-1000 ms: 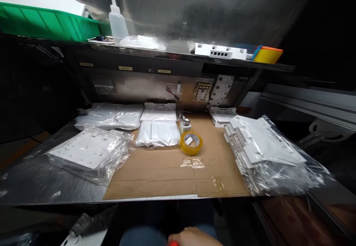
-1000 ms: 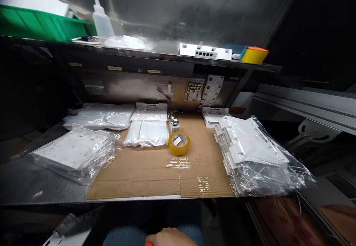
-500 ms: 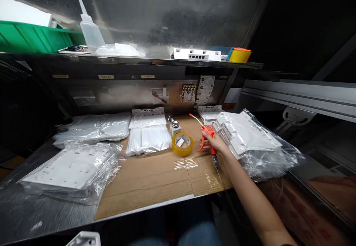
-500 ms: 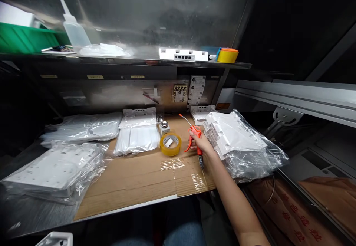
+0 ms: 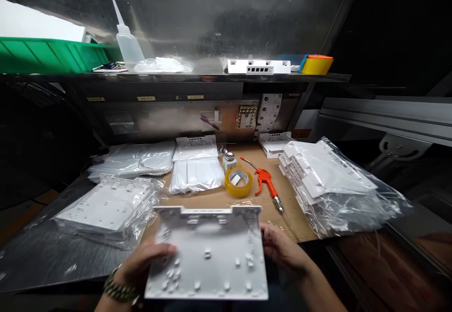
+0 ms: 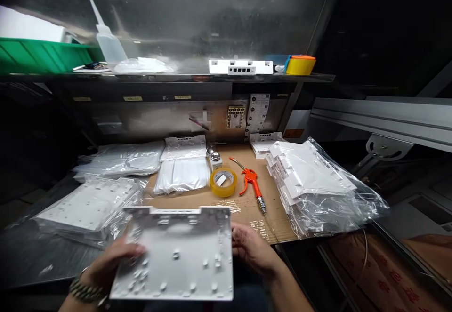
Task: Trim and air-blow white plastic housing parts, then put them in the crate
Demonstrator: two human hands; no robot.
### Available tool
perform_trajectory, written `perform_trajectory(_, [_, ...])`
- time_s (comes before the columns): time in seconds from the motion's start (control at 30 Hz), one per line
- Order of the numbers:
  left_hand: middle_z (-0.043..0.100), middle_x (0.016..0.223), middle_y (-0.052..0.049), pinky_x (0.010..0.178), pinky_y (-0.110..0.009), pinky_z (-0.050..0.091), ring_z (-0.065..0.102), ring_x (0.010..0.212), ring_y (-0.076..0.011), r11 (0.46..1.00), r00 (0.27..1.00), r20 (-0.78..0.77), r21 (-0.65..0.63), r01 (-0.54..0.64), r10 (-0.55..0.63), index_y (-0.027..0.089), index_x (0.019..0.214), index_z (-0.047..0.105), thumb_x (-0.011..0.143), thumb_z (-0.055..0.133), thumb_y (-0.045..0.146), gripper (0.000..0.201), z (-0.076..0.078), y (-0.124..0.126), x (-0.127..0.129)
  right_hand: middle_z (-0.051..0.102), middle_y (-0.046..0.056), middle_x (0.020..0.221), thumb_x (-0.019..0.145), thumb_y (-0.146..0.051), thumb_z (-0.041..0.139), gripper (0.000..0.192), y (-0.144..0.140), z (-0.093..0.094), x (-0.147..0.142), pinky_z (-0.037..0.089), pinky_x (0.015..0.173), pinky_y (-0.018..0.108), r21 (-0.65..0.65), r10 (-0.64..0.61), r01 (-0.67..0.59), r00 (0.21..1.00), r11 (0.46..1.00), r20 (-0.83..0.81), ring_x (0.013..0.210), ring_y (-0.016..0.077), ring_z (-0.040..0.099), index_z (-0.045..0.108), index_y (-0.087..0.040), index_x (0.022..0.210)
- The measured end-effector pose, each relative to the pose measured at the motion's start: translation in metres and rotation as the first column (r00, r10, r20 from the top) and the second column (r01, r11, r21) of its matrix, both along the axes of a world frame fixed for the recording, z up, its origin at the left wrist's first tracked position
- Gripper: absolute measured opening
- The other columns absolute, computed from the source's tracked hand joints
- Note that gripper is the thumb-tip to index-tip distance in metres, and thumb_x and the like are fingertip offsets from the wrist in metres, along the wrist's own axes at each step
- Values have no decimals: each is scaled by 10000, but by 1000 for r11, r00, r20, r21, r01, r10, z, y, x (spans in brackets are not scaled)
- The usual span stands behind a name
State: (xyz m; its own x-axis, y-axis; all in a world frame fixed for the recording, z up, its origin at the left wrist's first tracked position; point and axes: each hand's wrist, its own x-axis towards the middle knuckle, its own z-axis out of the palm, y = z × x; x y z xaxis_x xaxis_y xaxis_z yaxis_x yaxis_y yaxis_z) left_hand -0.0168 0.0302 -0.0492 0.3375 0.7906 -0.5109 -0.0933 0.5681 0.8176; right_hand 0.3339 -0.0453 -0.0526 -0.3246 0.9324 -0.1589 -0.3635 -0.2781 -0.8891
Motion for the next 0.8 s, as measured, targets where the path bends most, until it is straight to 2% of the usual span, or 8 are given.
perform_trajectory(0.03, [748,782,-110,696,-469,594,720,758,-375,976,977,-93,94,199,-190,155,956,782,574,959,428,501,7,11,12,797,156,1056,839,-723,734,719,-7,-8,-4,573,997,491,-53,-71,69,996,996,-46,1076,320,762,718,-150,1272])
perform_trajectory(0.1, [758,839,-116,785,-461,594,720,825,-353,909,935,-203,248,336,-291,149,965,783,660,895,500,478,20,34,40,805,149,1044,853,-669,754,647,-17,-22,-3,592,976,487,-156,-255,240,963,958,-84,1070,329,768,718,-156,1247])
perform_trajectory(0.13, [755,868,-125,746,-455,600,718,816,-337,818,891,-340,390,424,-300,152,970,771,802,723,625,504,23,45,53,807,146,1066,854,-643,768,621,-20,-26,0,595,981,488,-204,-343,319,935,925,-92,1089,333,764,714,-162,1244])
perform_trajectory(0.23, [734,988,-142,853,-466,573,684,944,-324,686,852,-512,580,439,-111,170,981,722,963,499,611,494,19,73,83,799,136,1160,838,-611,796,614,-25,-31,18,589,1025,492,-298,-574,522,809,799,-123,1178,344,734,697,-177,1262])
perform_trajectory(0.37, [662,1180,-172,1080,-522,407,514,1208,-369,512,780,-595,740,435,196,195,998,674,927,618,347,177,-12,102,94,757,113,1301,842,-590,800,654,-29,-28,39,573,1083,489,-302,-764,706,627,641,-154,1290,338,676,656,-207,1351])
perform_trajectory(0.47, [674,1123,-163,1065,-515,392,520,1151,-360,418,740,-608,775,474,287,219,975,657,946,556,284,124,-31,118,92,732,96,1357,846,-572,806,659,-31,-25,45,563,1112,471,-299,-827,771,537,562,-170,1334,325,647,648,-216,1377])
perform_trajectory(0.63, [718,1035,-139,987,-506,429,579,1104,-363,409,723,-604,785,466,336,240,1057,611,967,508,359,182,-29,136,84,739,96,1342,844,-556,817,619,-33,-23,46,569,1111,470,-310,-857,799,480,515,-187,1324,328,655,685,-210,1341])
perform_trajectory(0.8, [776,883,-51,802,-414,513,711,891,-307,559,774,-596,724,404,213,251,1046,525,783,756,483,420,-14,159,72,754,96,1314,843,-561,814,621,-32,-25,47,582,1090,466,-294,-872,821,465,490,-154,1291,323,679,690,-211,1340])
